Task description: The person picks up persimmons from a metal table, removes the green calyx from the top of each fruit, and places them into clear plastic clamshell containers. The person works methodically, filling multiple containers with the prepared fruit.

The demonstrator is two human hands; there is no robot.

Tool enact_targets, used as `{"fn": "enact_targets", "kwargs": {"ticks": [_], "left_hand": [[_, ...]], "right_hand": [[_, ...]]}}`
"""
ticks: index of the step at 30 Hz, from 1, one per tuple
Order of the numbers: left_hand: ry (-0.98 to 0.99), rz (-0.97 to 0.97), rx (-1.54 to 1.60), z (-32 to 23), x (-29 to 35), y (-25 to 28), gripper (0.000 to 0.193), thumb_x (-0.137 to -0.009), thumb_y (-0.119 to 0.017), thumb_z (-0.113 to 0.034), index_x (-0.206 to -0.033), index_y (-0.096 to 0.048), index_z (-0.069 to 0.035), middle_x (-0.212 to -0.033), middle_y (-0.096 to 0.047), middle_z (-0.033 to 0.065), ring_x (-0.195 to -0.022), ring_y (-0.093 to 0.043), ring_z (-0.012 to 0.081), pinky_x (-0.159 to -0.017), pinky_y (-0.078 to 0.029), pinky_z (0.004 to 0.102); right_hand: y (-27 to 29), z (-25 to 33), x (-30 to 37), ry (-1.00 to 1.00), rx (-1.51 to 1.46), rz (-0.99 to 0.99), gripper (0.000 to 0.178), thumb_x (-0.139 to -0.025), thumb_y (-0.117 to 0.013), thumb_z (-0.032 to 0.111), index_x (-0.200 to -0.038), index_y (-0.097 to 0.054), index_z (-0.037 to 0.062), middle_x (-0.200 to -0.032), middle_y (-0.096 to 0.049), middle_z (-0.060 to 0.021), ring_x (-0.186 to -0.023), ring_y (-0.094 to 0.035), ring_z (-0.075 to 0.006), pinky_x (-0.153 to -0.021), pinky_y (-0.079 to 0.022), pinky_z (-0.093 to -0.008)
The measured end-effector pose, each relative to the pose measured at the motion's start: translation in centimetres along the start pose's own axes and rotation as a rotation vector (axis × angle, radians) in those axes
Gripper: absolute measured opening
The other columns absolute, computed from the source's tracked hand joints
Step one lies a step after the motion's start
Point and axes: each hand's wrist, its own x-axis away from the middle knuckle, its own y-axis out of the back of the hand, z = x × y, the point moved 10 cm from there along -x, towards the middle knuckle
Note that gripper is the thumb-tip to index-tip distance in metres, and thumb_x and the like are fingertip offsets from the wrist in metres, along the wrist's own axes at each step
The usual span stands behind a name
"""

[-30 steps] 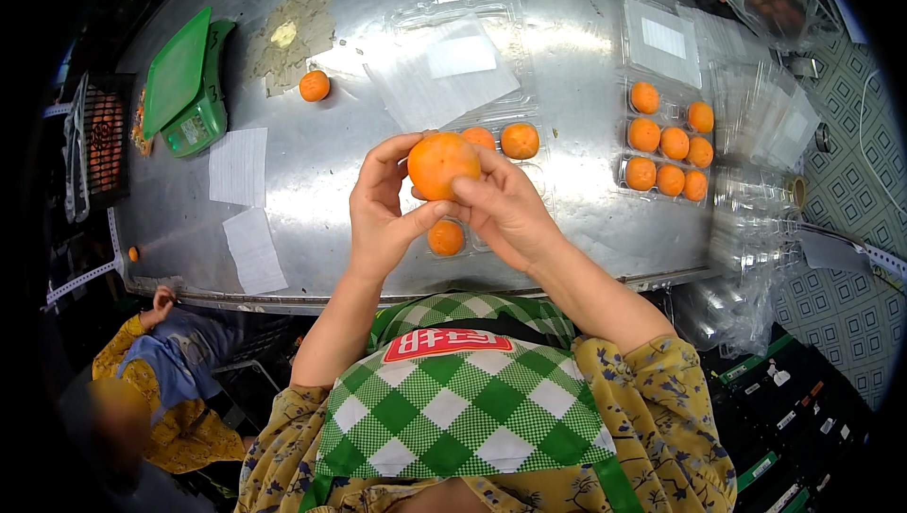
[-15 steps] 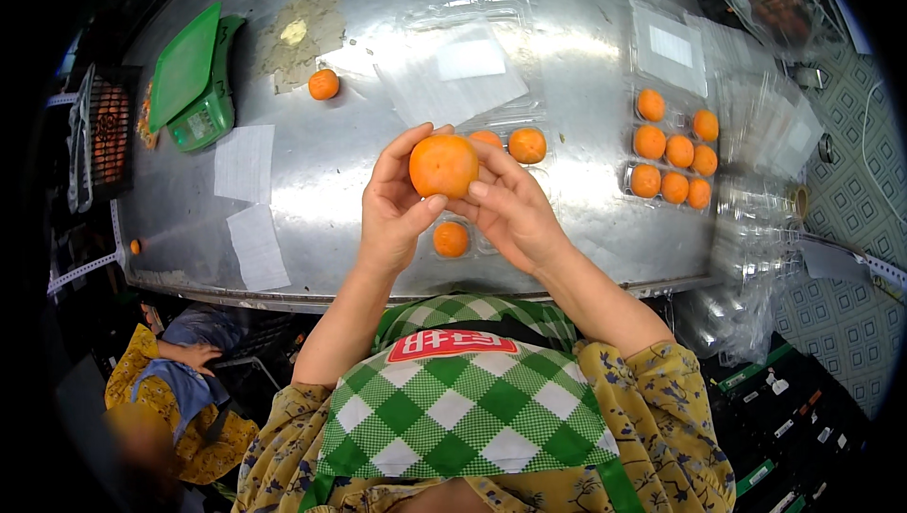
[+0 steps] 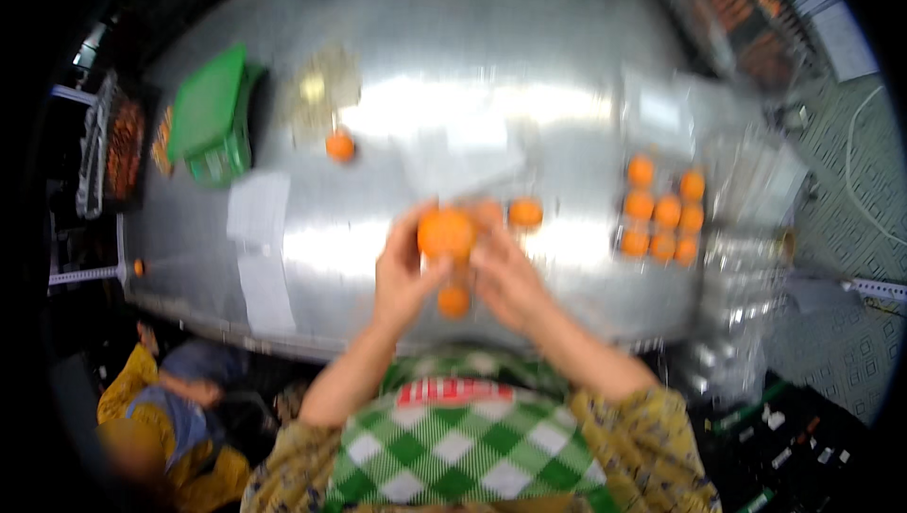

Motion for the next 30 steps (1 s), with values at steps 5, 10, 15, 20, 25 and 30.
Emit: {"fn": "enact_targets", "kwargs": {"ticks": [5, 10, 15, 20, 25, 30], "left_hand": [[-0.04, 0.008, 0.025, -0.9, -0.9, 0.0, 0.075, -0.073, -0.077, -0.005, -0.136, -0.038, 0.003, -0.132, -0.048, 0.0142, -0.123, -0.047, 0.0228, -0.105, -0.036, 0.037], [-0.075, -0.063, 0.029, -2.0, -1.1, 1.5, 0.074, -0.074, -0.073, 0.001, -0.138, -0.036, 0.001, -0.131, -0.049, 0.0134, -0.121, -0.049, 0.0218, -0.103, -0.04, 0.0353], [-0.003, -0.093, 0.336, -2.1, -0.6, 2.2, 0.073, -0.079, -0.068, 0.002, -0.142, -0.031, -0.002, -0.125, -0.05, 0.0102, -0.115, -0.051, 0.0177, -0.098, -0.044, 0.0336], [0.104, -0.12, 0.502, -0.9, -0.1, 2.0, 0.073, -0.08, -0.061, 0.008, -0.144, -0.028, -0.003, -0.126, -0.048, 0.011, -0.115, -0.051, 0.0189, -0.097, -0.045, 0.0333], [0.112, -0.122, 0.552, -1.2, -0.1, 2.0, 0.068, -0.083, -0.055, 0.001, -0.144, -0.027, -0.005, -0.128, -0.047, 0.014, -0.111, -0.055, 0.0242, -0.095, -0.048, 0.0382], [0.098, -0.127, 0.533, -1.3, -0.1, 1.9, 0.064, -0.084, -0.052, -0.005, -0.144, -0.028, -0.005, -0.133, -0.044, 0.0156, -0.116, -0.052, 0.0267, -0.097, -0.047, 0.0414]], "right_hand": [[-1.7, 0.6, -1.0, -0.006, 0.014, 0.138, 0.051, -0.093, -0.053, 0.014, -0.139, -0.032, 0.0088, -0.138, -0.041, -0.0085, -0.124, -0.046, -0.0213, -0.098, -0.044, -0.0381], [-2.6, 2.8, -2.0, 0.141, 0.45, 0.059, 0.051, -0.089, -0.056, 0.01, -0.136, -0.037, 0.0076, -0.132, -0.044, -0.0067, -0.119, -0.047, -0.018, -0.095, -0.044, -0.034], [-4.6, 4.7, -2.1, 0.437, 0.905, 0.096, 0.058, -0.079, -0.063, 0.002, -0.134, -0.044, 0.0094, -0.128, -0.044, -0.0065, -0.113, -0.048, -0.0178, -0.09, -0.044, -0.031], [-6.0, 4.5, -2.5, 0.501, 0.969, 0.131, 0.055, -0.077, -0.065, 0.002, -0.129, -0.049, 0.0091, -0.127, -0.046, -0.0085, -0.11, -0.051, -0.0188, -0.089, -0.045, -0.0314], [-5.8, 4.1, -2.9, 0.475, 0.949, 0.144, 0.054, -0.077, -0.064, 0.002, -0.129, -0.05, 0.0092, -0.125, -0.048, -0.0084, -0.11, -0.051, -0.018, -0.088, -0.045, -0.0308], [-5.5, 4.0, -2.9, 0.461, 0.924, 0.154, 0.055, -0.078, -0.064, 0.001, -0.13, -0.049, 0.0089, -0.126, -0.048, -0.008, -0.11, -0.052, -0.0176, -0.088, -0.046, -0.0305]]}}
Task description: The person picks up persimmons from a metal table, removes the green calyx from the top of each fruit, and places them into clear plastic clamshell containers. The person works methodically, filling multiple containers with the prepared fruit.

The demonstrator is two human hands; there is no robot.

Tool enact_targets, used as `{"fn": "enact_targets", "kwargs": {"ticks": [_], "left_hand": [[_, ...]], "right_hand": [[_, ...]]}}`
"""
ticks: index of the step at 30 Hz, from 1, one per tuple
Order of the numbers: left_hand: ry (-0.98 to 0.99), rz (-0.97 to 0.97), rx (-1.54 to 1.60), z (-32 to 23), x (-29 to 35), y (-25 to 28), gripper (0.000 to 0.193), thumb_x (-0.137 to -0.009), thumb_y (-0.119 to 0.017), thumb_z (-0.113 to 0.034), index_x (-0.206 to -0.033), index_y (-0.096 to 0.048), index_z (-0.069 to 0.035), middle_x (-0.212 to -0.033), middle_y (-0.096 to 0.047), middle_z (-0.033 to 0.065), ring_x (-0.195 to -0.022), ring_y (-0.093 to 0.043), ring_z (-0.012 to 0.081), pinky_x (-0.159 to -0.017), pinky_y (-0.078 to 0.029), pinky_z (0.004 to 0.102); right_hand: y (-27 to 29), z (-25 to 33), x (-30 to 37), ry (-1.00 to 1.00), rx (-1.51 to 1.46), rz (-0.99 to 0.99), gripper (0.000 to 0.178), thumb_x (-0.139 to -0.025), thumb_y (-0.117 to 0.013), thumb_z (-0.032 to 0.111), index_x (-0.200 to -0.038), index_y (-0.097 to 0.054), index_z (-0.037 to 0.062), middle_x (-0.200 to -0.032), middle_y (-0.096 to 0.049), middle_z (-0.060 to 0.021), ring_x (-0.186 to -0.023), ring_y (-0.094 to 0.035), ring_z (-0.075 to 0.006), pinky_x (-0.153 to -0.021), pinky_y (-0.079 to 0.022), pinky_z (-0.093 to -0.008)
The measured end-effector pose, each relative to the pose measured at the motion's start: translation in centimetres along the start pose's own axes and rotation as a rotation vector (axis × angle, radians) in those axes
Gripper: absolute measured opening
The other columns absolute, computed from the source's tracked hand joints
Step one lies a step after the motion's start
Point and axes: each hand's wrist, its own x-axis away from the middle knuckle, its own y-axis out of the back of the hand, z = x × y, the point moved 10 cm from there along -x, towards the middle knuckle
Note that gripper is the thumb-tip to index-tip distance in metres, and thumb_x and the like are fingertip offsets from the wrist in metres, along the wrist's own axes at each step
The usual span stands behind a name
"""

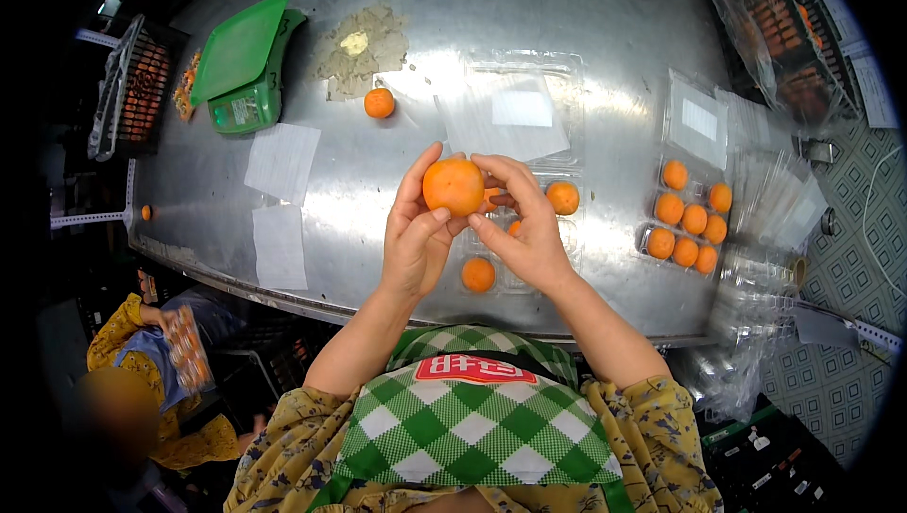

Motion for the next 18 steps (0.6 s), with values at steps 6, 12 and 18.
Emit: {"fn": "enact_targets", "kwargs": {"ticks": [6, 12, 18], "left_hand": [[-0.017, 0.015, -0.02, -0.1, 0.0, -0.1, 0.063, -0.084, -0.054, -0.003, -0.142, -0.03, -0.005, -0.139, -0.04, 0.0163, -0.124, -0.047, 0.0273, -0.099, -0.046, 0.0438], [-0.035, -0.015, -0.042, -0.2, 0.0, 0.3, 0.061, -0.084, -0.054, -0.001, -0.141, -0.032, -0.004, -0.139, -0.04, 0.0158, -0.124, -0.047, 0.0268, -0.098, -0.048, 0.0441], [-0.058, -0.113, -0.052, -0.9, 0.7, 3.8, 0.06, -0.083, -0.054, 0.0, -0.139, -0.034, -0.005, -0.138, -0.041, 0.015, -0.123, -0.048, 0.0297, -0.097, -0.048, 0.0447]], "right_hand": [[0.1, 0.3, 0.2, 0.028, 0.011, -0.013, 0.055, -0.077, -0.065, 0.001, -0.129, -0.049, 0.0075, -0.127, -0.048, -0.0087, -0.11, -0.053, -0.0181, -0.088, -0.046, -0.0306], [-0.2, 0.8, 0.1, 0.049, 0.056, -0.011, 0.055, -0.076, -0.065, 0.002, -0.129, -0.05, 0.0072, -0.127, -0.049, -0.009, -0.11, -0.053, -0.0187, -0.088, -0.047, -0.0315], [-1.7, -0.2, -1.0, 0.002, 0.116, 0.067, 0.054, -0.077, -0.065, 0.005, -0.128, -0.049, 0.0078, -0.125, -0.05, -0.0094, -0.107, -0.055, -0.02, -0.088, -0.046, -0.0338]]}}
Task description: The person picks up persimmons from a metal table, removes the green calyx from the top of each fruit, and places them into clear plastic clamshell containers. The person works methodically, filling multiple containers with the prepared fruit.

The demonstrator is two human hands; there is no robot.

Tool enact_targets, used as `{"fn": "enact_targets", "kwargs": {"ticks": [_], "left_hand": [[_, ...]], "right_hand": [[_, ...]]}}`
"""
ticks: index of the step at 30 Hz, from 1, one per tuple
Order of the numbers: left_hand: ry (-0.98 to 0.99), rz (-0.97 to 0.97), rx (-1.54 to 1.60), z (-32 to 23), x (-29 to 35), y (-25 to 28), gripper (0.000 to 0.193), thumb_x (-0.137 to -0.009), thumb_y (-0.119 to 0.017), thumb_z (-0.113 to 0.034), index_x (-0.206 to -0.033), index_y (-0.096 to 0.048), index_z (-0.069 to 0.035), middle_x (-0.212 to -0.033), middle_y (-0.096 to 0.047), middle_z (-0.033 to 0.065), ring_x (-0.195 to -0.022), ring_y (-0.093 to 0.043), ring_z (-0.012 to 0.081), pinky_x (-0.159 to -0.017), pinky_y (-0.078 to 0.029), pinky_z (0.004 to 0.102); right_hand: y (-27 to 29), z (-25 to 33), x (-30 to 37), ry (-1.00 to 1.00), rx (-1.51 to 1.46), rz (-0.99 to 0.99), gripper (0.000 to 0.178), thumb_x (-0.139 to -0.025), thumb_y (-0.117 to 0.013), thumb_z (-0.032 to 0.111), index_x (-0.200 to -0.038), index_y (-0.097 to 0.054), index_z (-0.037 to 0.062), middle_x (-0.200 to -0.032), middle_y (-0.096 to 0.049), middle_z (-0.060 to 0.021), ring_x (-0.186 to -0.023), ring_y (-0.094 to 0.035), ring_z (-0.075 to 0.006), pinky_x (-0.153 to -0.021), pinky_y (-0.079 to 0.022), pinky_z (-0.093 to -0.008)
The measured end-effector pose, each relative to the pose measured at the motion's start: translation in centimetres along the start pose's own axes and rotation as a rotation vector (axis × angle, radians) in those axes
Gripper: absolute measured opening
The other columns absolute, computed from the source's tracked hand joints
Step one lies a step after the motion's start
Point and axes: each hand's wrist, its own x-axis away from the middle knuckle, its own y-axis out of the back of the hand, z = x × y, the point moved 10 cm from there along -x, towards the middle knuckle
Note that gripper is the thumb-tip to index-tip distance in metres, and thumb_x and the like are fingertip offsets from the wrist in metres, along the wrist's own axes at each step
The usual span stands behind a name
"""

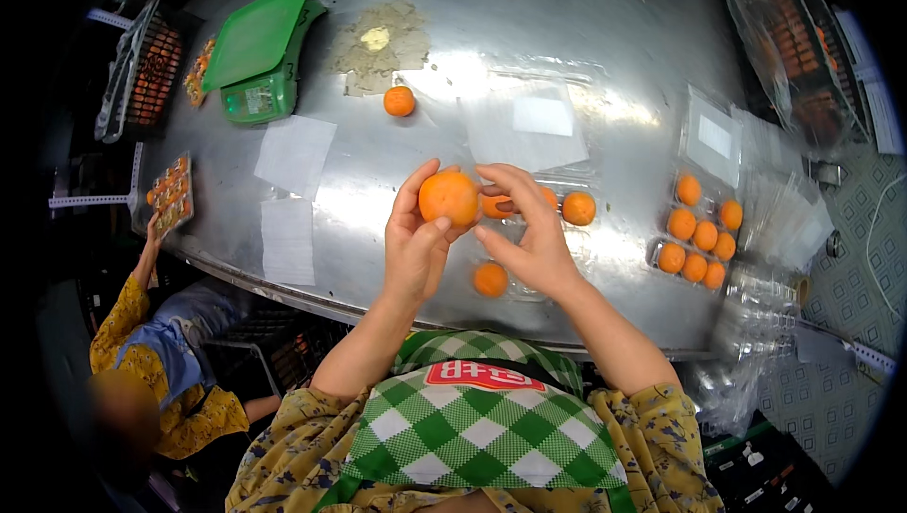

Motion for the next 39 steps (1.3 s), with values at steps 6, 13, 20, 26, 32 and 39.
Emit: {"fn": "enact_targets", "kwargs": {"ticks": [6, 13, 20, 26, 32, 39], "left_hand": [[0.018, -0.185, 0.031, -0.7, 0.9, 7.2, 0.06, -0.081, -0.051, 0.002, -0.138, -0.035, -0.005, -0.135, -0.043, 0.0147, -0.122, -0.049, 0.034, -0.095, -0.049, 0.0447], [0.102, -0.256, 0.025, -0.2, 2.2, 11.7, 0.062, -0.078, -0.051, 0.002, -0.138, -0.035, -0.005, -0.132, -0.044, 0.0152, -0.12, -0.051, 0.034, -0.095, -0.05, 0.0465], [0.127, -0.172, 0.118, 0.2, 1.4, 12.5, 0.061, -0.08, -0.055, -0.004, -0.137, -0.035, -0.006, -0.13, -0.046, 0.015, -0.118, -0.052, 0.0341, -0.094, -0.051, 0.0469], [0.273, -0.119, 0.281, 1.3, 0.3, 10.6, 0.041, -0.09, -0.057, -0.021, -0.124, -0.046, -0.001, -0.12, -0.052, 0.0158, -0.106, -0.059, 0.0307, -0.085, -0.054, 0.0444], [0.258, -0.047, -0.201, 1.0, -0.8, 7.9, 0.037, -0.086, -0.063, -0.012, -0.119, -0.051, 0.0, -0.112, -0.056, 0.0129, -0.085, -0.064, 0.0223, -0.077, -0.055, 0.0346], [0.063, 0.078, -0.475, -1.1, -0.5, 0.7, 0.061, -0.074, -0.071, 0.001, -0.13, -0.047, -0.004, -0.117, -0.054, 0.0118, -0.083, -0.064, 0.0175, -0.073, -0.054, 0.0278]], "right_hand": [[-3.1, -1.4, -8.0, 0.035, 0.306, 0.117, 0.053, -0.076, -0.067, 0.01, -0.126, -0.05, 0.0066, -0.123, -0.051, -0.0125, -0.106, -0.056, -0.025, -0.089, -0.046, -0.0348], [-11.0, -8.9, -18.8, -0.006, 0.807, 0.207, 0.059, -0.07, -0.072, 0.016, -0.124, -0.048, 0.0055, -0.118, -0.05, -0.013, -0.11, -0.051, -0.0293, -0.089, -0.047, -0.0378], [-11.9, -11.5, -20.6, 0.021, 0.91, 0.158, 0.059, -0.067, -0.075, 0.018, -0.12, -0.052, 0.0063, -0.112, -0.055, -0.0105, -0.103, -0.056, -0.0255, -0.086, -0.049, -0.0352], [-8.3, -9.7, -13.5, -0.427, -0.387, 0.189, 0.044, -0.082, -0.069, 0.024, -0.116, -0.053, 0.0023, -0.107, -0.063, -0.0112, -0.09, -0.065, -0.0195, -0.076, -0.053, -0.0322], [-5.6, -6.4, -4.9, -0.674, -0.826, 0.302, 0.046, -0.087, -0.064, 0.039, -0.112, -0.054, 0.0013, -0.096, -0.065, -0.0104, -0.076, -0.068, -0.0191, -0.067, -0.056, -0.0303], [-2.7, -6.3, 0.2, -0.736, -0.537, 0.213, 0.048, -0.085, -0.065, 0.042, -0.108, -0.055, 0.0013, -0.09, -0.064, -0.0093, -0.067, -0.066, -0.0149, -0.059, -0.053, -0.0244]]}}
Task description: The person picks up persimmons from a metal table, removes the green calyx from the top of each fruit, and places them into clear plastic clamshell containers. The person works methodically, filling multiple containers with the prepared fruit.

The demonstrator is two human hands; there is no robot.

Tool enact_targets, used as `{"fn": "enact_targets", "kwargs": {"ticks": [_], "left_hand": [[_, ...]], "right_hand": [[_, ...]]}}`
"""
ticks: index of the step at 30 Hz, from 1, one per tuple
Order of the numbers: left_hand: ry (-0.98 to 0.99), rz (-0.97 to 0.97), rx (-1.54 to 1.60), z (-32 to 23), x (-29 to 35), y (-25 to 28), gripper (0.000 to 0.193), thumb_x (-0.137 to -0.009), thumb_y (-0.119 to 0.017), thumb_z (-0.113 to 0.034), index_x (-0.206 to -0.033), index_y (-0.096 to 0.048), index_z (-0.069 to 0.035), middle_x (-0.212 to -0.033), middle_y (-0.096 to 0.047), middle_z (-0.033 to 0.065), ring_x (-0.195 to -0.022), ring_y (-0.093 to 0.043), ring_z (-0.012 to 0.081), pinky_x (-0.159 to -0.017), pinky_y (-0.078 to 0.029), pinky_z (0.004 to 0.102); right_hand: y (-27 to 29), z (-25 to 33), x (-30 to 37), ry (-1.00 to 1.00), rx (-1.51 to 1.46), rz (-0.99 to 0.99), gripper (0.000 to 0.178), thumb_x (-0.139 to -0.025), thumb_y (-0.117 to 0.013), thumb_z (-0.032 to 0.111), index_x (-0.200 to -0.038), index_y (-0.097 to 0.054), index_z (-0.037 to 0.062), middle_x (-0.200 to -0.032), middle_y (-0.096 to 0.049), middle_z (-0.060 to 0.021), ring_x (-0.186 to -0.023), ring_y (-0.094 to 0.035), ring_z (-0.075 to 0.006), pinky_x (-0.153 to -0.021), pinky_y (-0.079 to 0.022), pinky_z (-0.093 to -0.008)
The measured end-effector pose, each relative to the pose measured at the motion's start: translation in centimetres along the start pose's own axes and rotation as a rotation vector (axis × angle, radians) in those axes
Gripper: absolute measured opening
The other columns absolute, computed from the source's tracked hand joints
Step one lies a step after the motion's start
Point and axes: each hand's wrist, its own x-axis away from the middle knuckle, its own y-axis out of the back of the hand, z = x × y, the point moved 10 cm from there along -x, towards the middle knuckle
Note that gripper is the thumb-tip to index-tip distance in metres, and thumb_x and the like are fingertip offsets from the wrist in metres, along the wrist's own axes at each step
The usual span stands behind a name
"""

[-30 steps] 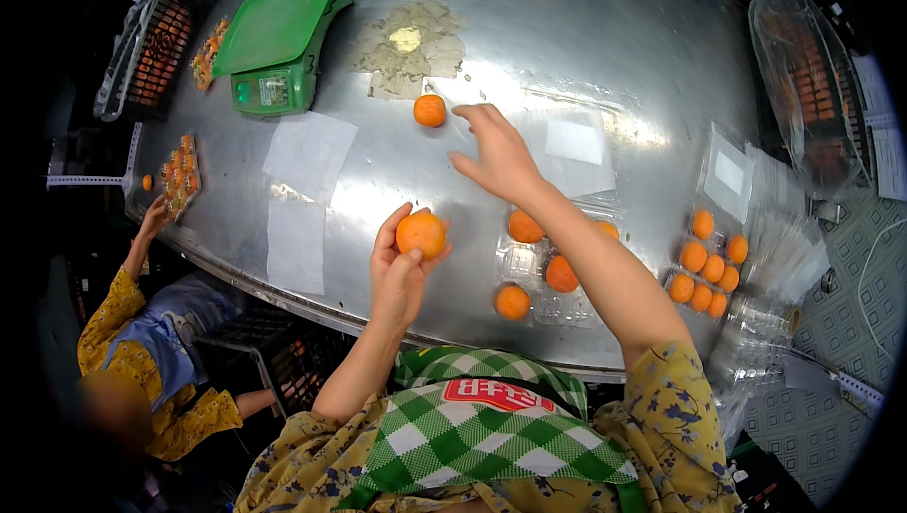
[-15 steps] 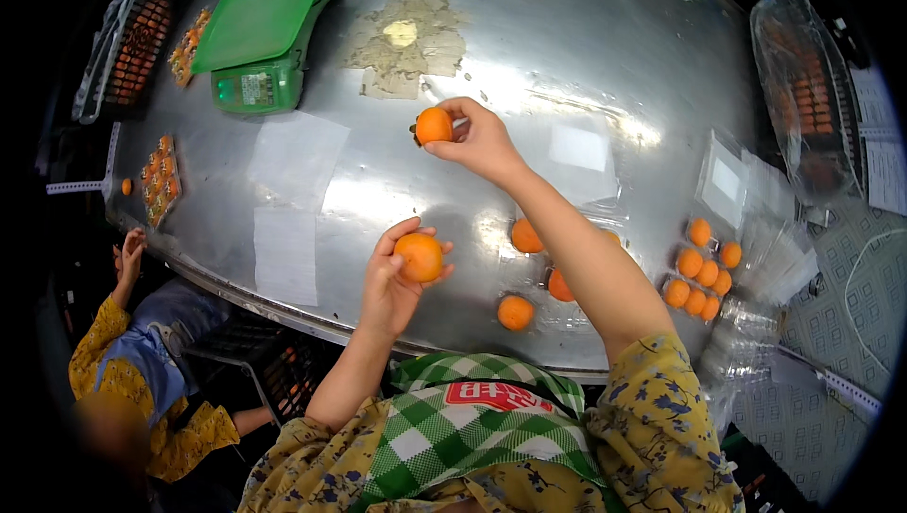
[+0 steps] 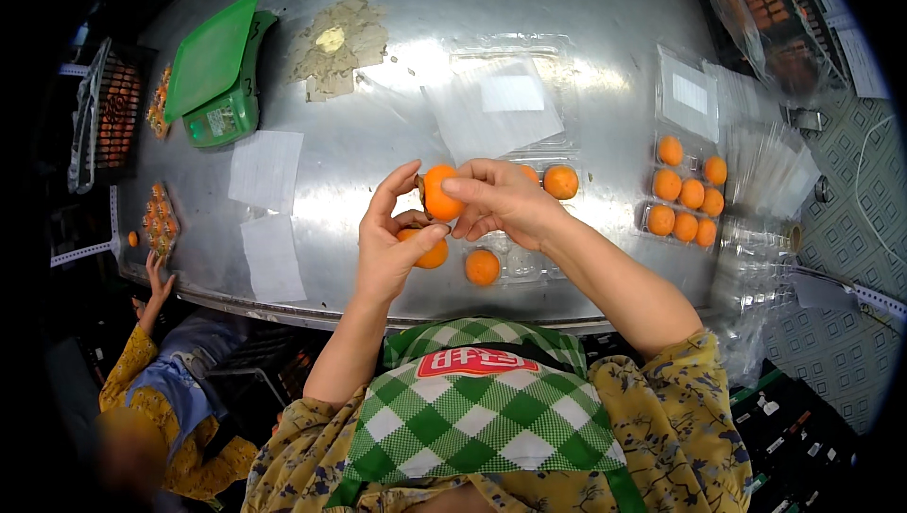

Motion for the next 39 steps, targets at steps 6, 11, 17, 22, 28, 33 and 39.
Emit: {"fn": "enact_targets", "kwargs": {"ticks": [6, 11, 17, 22, 28, 33, 39], "left_hand": [[0.185, 0.136, 0.407, 2.7, 1.4, -2.3, 0.052, -0.084, -0.068, -0.024, -0.128, -0.047, -0.004, -0.108, -0.058, 0.0126, -0.08, -0.063, 0.0204, -0.073, -0.055, 0.0351], [0.489, 0.333, 0.924, 5.2, 3.9, -5.6, 0.062, -0.09, -0.047, -0.059, -0.121, -0.05, -0.005, -0.1, -0.06, 0.012, -0.078, -0.062, 0.0199, -0.071, -0.054, 0.0388], [0.693, 0.335, 0.965, 6.4, 5.2, -7.6, 0.065, -0.09, -0.039, -0.064, -0.12, -0.05, -0.007, -0.096, -0.06, 0.0111, -0.077, -0.062, 0.0197, -0.071, -0.055, 0.0411], [0.725, 0.295, 0.896, 6.7, 5.4, -7.9, 0.065, -0.091, -0.039, -0.063, -0.12, -0.05, -0.006, -0.097, -0.061, 0.0109, -0.079, -0.063, 0.0206, -0.072, -0.056, 0.0418], [0.55, 0.348, 0.719, 5.9, 4.5, -7.5, 0.055, -0.094, -0.046, -0.051, -0.118, -0.053, -0.002, -0.098, -0.063, 0.0138, -0.078, -0.064, 0.022, -0.071, -0.056, 0.0399], [0.314, 0.198, 0.367, 4.5, 3.3, -5.2, 0.037, -0.091, -0.059, -0.02, -0.122, -0.052, -0.001, -0.101, -0.062, 0.0154, -0.076, -0.065, 0.0222, -0.07, -0.056, 0.0351], [0.067, 0.136, 0.028, 0.8, 2.5, -5.8, 0.057, -0.076, -0.072, -0.005, -0.128, -0.049, -0.004, -0.117, -0.055, 0.0126, -0.078, -0.064, 0.017, -0.07, -0.053, 0.0265]], "right_hand": [[1.3, 3.1, 3.6, 0.19, 0.384, -0.024, 0.044, -0.083, -0.068, 0.035, -0.11, -0.058, 0.0013, -0.09, -0.064, -0.0071, -0.074, -0.063, -0.0129, -0.066, -0.05, -0.025], [0.1, 8.0, 7.6, 0.675, 0.708, -0.111, 0.056, -0.067, -0.078, 0.021, -0.118, -0.058, 0.0067, -0.107, -0.062, -0.0075, -0.104, -0.057, -0.0213, -0.09, -0.045, -0.0357], [-3.0, 7.8, 9.1, 0.821, 0.904, 0.007, 0.065, -0.066, -0.078, 0.021, -0.124, -0.055, 0.0075, -0.117, -0.057, -0.0098, -0.114, -0.051, -0.0256, -0.093, -0.043, -0.0372], [-3.2, 7.3, 9.2, 0.827, 0.984, 0.027, 0.067, -0.065, -0.079, 0.021, -0.125, -0.054, 0.0042, -0.124, -0.055, -0.0111, -0.113, -0.053, -0.0265, -0.095, -0.042, -0.0379], [0.2, 5.3, 7.8, 0.579, 0.38, 0.054, 0.056, -0.073, -0.074, 0.022, -0.123, -0.053, 0.0041, -0.113, -0.059, -0.0097, -0.101, -0.06, -0.0208, -0.089, -0.047, -0.034], [2.6, 0.4, 6.5, 0.227, -0.354, 0.139, 0.049, -0.088, -0.06, 0.044, -0.119, -0.053, 0.006, -0.108, -0.063, -0.0109, -0.086, -0.066, -0.0177, -0.07, -0.054, -0.0303], [2.5, -1.6, 6.9, 0.04, -0.328, 0.11, 0.054, -0.089, -0.052, 0.055, -0.113, -0.056, 0.0063, -0.09, -0.067, -0.0068, -0.072, -0.066, -0.0147, -0.06, -0.05, -0.0254]]}}
